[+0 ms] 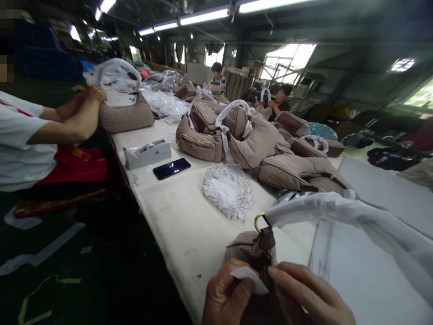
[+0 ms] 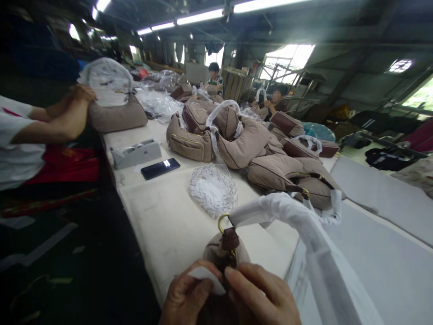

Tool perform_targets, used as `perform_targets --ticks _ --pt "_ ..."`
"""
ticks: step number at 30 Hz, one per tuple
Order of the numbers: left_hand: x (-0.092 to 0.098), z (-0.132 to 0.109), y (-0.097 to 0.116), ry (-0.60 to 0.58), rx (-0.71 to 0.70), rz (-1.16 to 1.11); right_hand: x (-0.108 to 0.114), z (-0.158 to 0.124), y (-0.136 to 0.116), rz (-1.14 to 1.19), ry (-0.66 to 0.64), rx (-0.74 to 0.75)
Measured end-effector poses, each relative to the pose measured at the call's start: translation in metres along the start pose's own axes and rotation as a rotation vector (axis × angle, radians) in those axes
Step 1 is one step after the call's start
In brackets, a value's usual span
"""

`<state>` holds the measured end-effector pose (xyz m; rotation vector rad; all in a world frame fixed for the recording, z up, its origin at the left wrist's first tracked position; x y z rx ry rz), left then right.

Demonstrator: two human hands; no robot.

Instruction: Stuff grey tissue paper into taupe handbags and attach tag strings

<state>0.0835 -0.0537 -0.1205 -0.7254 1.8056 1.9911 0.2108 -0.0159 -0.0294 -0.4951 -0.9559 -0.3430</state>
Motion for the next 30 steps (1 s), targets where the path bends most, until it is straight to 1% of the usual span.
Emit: perform_targets --ticks 1,2,3,4,5,6,8,10,12,14,17,20,23,30 --pt "0.001 0.002 0.001 -0.001 0.031 -0.045 0.003 0.006 0.002 -0.115 0.045 0.069" --pt "0.002 0.005 0.003 -0.006 0.047 -0.078 0.004 0.012 0.005 -0.196 0.046 0.135" --pt "0.004 0.008 0.005 -0.015 0.063 -0.096 0.003 0.017 0.008 -0.234 0.005 0.185" --pt "0.007 0.011 0.007 -0.031 0.084 -0.091 0.002 0.021 0.013 -0.238 -0.054 0.206" --pt "0.012 0.014 0.01 -0.052 0.111 -0.057 0.001 0.024 0.017 -0.222 -0.086 0.209" --pt "0.017 0.016 0.014 -0.078 0.142 0.011 0.0 0.026 0.022 -0.196 -0.097 0.199" --pt "0.029 0.018 0.023 -0.119 0.166 0.238 -0.003 0.024 0.031 -0.147 -0.064 0.174" --pt "0.041 0.017 0.034 -0.127 0.125 0.511 -0.007 0.018 0.038 -0.095 0.004 0.16" --pt "0.047 0.015 0.041 -0.144 0.08 0.706 -0.011 0.012 0.043 -0.04 0.044 0.143" --pt "0.046 0.014 0.042 -0.195 0.064 0.794 -0.014 0.01 0.045 0.006 0.055 0.133" --pt "0.037 0.017 0.04 -0.262 0.044 0.863 -0.014 0.011 0.043 0.04 0.055 0.115" --pt "0.027 0.02 0.04 -0.359 -0.011 0.916 -0.012 0.014 0.041 0.046 0.06 0.092" --pt "0.022 0.02 0.043 -0.442 -0.075 0.965 -0.011 0.014 0.039 0.039 0.061 0.091" --pt "0.017 0.022 0.047 -0.432 -0.109 0.984 -0.014 0.014 0.036 0.06 0.053 0.087"
Point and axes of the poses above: each hand's wrist, its own z-axis towards the middle knuckle, its own x-axis out of the back of the hand, y = z × x, the point moved 4 cm from there along z, towards the middle knuckle, and after that the axes turned 8 degrees about -z, right-handed, at the moved point
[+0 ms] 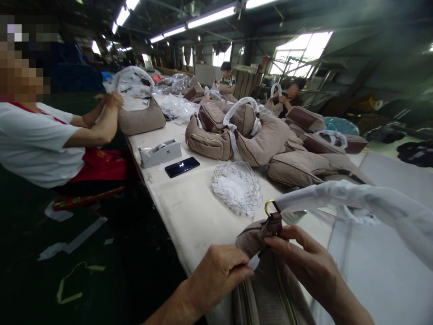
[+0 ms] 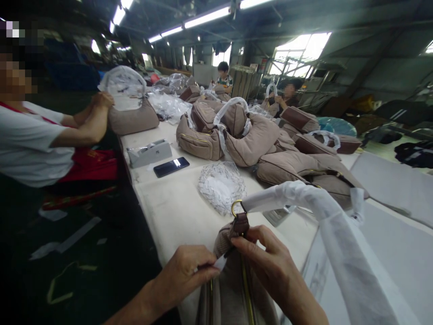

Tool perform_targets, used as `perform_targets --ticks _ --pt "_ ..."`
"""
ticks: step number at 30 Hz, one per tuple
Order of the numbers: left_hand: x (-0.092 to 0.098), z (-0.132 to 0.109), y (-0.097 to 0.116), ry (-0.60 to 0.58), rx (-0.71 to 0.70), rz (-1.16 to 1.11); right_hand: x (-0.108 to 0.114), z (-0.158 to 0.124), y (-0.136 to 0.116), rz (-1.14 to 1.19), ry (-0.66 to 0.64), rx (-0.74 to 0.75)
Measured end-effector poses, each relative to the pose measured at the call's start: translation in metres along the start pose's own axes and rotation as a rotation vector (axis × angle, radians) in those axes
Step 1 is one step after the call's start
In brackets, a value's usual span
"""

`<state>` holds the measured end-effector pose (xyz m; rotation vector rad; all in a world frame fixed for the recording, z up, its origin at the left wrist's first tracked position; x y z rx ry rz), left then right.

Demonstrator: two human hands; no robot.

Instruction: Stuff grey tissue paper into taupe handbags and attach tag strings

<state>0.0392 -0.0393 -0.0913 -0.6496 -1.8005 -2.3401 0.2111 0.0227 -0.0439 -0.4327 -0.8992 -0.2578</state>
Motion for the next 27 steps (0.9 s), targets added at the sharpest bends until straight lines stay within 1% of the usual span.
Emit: perform_targets --ticks 7,12,14,20,25,27 --pt "-0.001 0.002 0.004 -0.011 -0.005 0.024 0.0 -0.002 0.0 0.017 0.014 -0.019" --pt "-0.006 0.0 0.004 -0.056 -0.032 0.059 0.0 -0.001 0.0 0.021 0.036 -0.022" --pt "-0.007 0.0 0.003 -0.042 -0.026 0.039 0.001 0.0 0.0 0.024 0.037 -0.023" --pt "-0.003 0.003 0.0 0.046 0.07 -0.066 0.001 -0.003 -0.001 0.012 0.036 -0.025" --pt "-0.005 -0.001 -0.004 0.016 0.131 -0.117 0.003 -0.004 -0.001 0.017 0.071 -0.035" --pt "-0.006 -0.003 -0.007 0.028 0.158 -0.123 0.003 -0.003 0.0 0.022 0.076 -0.037"
Point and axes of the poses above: each hand's wrist, its own z-axis towards the middle knuckle, its own x-axis out of the back of the hand, y = z × x, the point moved 4 cm from there along z, towards the middle knuckle, and after that the axes turned 8 degrees about -z, right-handed, at the moved point
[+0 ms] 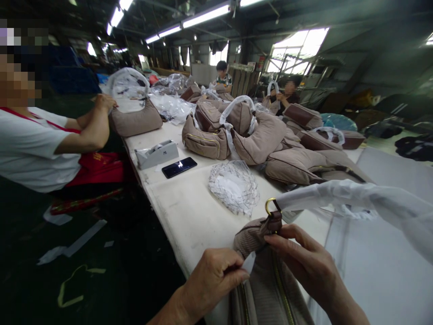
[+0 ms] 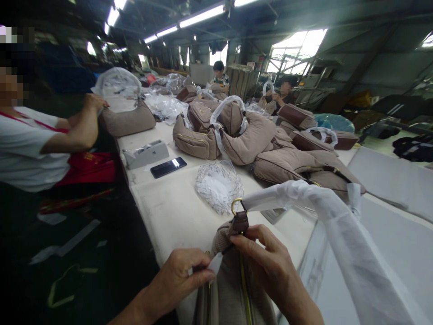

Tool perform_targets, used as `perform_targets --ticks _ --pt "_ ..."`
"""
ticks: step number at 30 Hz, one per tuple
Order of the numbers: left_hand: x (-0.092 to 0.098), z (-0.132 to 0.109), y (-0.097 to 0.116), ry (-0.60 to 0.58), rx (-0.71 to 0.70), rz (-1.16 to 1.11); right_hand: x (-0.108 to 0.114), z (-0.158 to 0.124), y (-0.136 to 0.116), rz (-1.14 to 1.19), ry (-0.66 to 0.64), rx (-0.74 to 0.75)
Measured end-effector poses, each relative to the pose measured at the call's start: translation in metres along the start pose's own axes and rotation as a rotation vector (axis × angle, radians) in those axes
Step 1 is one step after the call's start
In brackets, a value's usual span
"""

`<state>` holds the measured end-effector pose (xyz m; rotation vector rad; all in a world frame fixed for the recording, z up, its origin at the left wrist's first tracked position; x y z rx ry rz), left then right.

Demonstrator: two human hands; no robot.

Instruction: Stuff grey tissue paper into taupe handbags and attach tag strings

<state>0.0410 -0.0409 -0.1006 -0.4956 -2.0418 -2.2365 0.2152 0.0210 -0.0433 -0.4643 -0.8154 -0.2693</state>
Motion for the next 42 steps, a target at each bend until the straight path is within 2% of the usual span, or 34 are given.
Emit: perform_targets --ticks 10,15,22,26,31,34,36,40,42 --pt "0.0 0.006 0.002 0.014 -0.025 -0.029 -0.002 0.001 -0.001 0.0 -0.037 0.0" --pt "0.001 0.018 0.016 0.121 -0.011 -0.11 -0.002 0.0 -0.003 0.08 -0.049 -0.021" --pt "-0.008 0.024 0.031 0.311 -0.02 -0.356 0.004 0.002 -0.002 0.105 -0.056 -0.026" --pt "-0.022 0.023 0.026 0.322 0.07 -0.668 0.006 0.004 -0.004 0.079 -0.012 -0.052" --pt "-0.031 0.034 0.022 0.376 0.108 -0.779 0.0 0.0 -0.002 0.03 -0.015 -0.114" --pt "-0.027 0.048 0.023 0.388 0.061 -0.706 -0.001 -0.004 0.002 -0.01 0.035 -0.176" --pt "-0.019 0.057 0.028 0.369 -0.023 -0.548 0.001 -0.003 0.005 -0.027 0.032 -0.202" --pt "-0.005 0.064 0.049 0.275 -0.32 -0.158 0.007 0.014 0.011 0.001 -0.216 -0.186" --pt "-0.001 0.063 0.054 0.231 -0.403 -0.084 0.011 0.025 0.015 0.06 -0.315 -0.215"
Point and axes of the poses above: each hand's wrist, its own z-axis towards the middle knuckle, its own x-axis out of the back of the hand, y = z × x, the point moved 4 cm from there along z, towards the middle knuckle, and after that the axes turned 8 degrees about -z, right-handed, at the moved point
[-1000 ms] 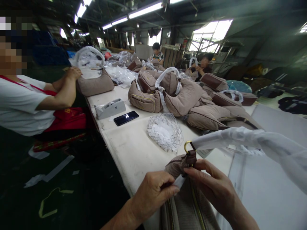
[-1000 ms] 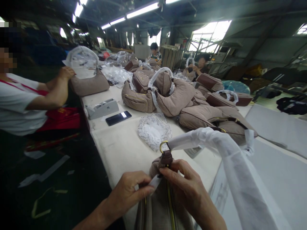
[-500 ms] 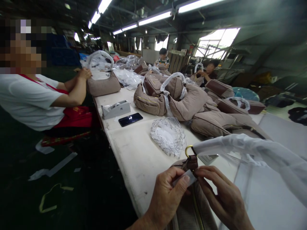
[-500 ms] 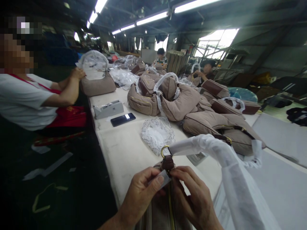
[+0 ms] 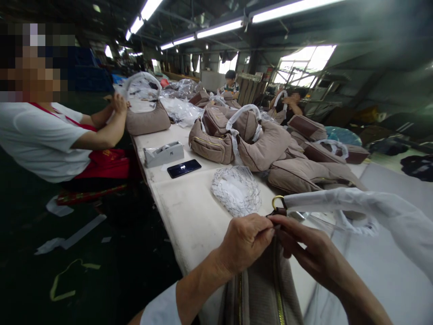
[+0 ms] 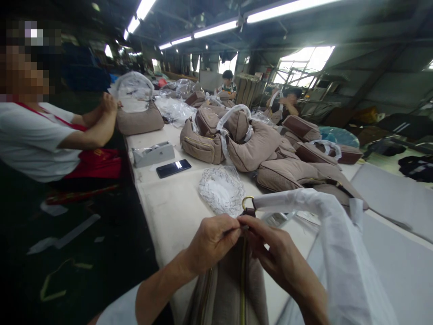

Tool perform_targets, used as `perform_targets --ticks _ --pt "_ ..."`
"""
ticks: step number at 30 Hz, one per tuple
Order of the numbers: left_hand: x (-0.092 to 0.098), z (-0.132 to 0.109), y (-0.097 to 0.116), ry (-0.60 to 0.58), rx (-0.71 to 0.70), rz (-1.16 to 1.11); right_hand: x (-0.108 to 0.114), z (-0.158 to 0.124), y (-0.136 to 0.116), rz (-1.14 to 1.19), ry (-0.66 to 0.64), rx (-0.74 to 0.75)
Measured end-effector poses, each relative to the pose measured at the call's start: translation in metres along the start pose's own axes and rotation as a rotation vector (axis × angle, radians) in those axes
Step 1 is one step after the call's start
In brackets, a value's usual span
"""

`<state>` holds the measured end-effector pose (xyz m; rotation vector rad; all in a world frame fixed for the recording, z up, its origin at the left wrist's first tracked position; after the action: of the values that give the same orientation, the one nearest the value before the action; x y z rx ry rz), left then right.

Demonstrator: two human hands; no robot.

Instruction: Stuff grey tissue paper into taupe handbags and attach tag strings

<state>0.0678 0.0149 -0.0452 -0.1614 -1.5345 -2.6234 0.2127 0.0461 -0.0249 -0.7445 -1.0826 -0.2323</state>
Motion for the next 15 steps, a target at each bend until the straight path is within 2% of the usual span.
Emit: perform_targets --ticks 2,6,8,11,15 --pt "0.003 -0.002 -0.003 0.013 0.048 -0.049 0.004 0.007 0.001 0.049 -0.028 -0.023" --pt "0.002 -0.016 -0.022 0.119 0.286 -0.353 0.0 0.012 -0.002 0.048 0.013 -0.014" --pt "0.001 -0.021 -0.025 0.165 0.329 -0.434 -0.002 0.012 -0.003 0.042 0.015 -0.009" --pt "0.005 -0.019 -0.018 0.233 0.265 -0.325 0.0 0.016 -0.008 0.078 -0.054 0.007" --pt "0.008 -0.011 -0.003 0.244 0.102 -0.125 0.004 0.028 -0.009 0.105 -0.255 -0.054"
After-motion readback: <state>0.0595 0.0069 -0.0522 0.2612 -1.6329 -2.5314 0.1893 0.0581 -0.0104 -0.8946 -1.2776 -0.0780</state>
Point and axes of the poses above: each hand's wrist, its own z-axis towards the middle knuckle, its own x-axis out of the back of the hand, y = z × x, the point moved 4 cm from there along z, towards the middle knuckle, and after that the axes turned 8 degrees about -z, right-handed, at the moved point
